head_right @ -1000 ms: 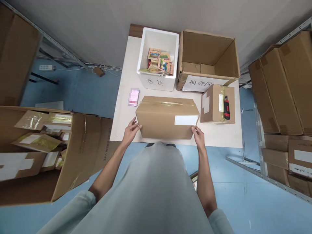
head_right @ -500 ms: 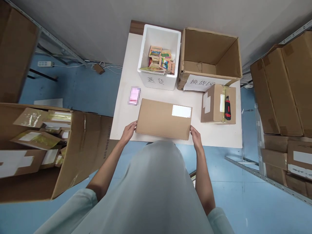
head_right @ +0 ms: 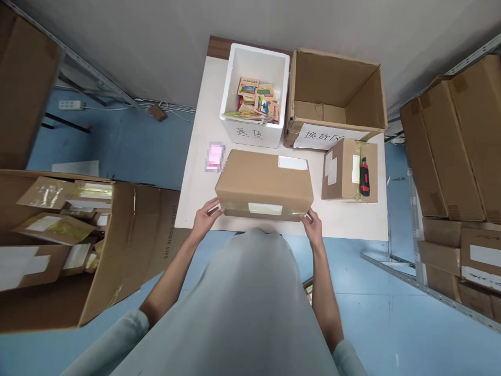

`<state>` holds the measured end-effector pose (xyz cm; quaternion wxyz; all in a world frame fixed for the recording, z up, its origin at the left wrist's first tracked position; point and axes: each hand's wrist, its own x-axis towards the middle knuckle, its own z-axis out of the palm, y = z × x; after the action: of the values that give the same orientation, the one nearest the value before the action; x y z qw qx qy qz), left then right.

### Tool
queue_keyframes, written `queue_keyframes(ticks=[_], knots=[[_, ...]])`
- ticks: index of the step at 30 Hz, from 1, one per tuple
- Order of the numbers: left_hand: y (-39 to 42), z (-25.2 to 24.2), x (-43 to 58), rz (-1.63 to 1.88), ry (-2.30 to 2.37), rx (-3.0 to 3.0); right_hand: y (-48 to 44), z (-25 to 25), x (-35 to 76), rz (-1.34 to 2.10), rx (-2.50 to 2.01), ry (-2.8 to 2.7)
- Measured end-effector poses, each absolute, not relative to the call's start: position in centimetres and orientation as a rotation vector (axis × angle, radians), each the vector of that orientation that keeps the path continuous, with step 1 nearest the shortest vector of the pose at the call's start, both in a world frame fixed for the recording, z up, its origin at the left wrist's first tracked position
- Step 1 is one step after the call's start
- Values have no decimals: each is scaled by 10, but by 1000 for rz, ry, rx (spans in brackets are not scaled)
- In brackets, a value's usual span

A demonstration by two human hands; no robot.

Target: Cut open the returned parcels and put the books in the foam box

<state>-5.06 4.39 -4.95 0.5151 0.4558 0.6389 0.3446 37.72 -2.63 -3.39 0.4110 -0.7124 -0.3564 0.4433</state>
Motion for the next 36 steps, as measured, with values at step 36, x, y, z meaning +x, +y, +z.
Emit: queue_keyframes(ticks=[36], knots=[[36,119,90,802,1244,1603,19,-21,464,737,-2117,-664]])
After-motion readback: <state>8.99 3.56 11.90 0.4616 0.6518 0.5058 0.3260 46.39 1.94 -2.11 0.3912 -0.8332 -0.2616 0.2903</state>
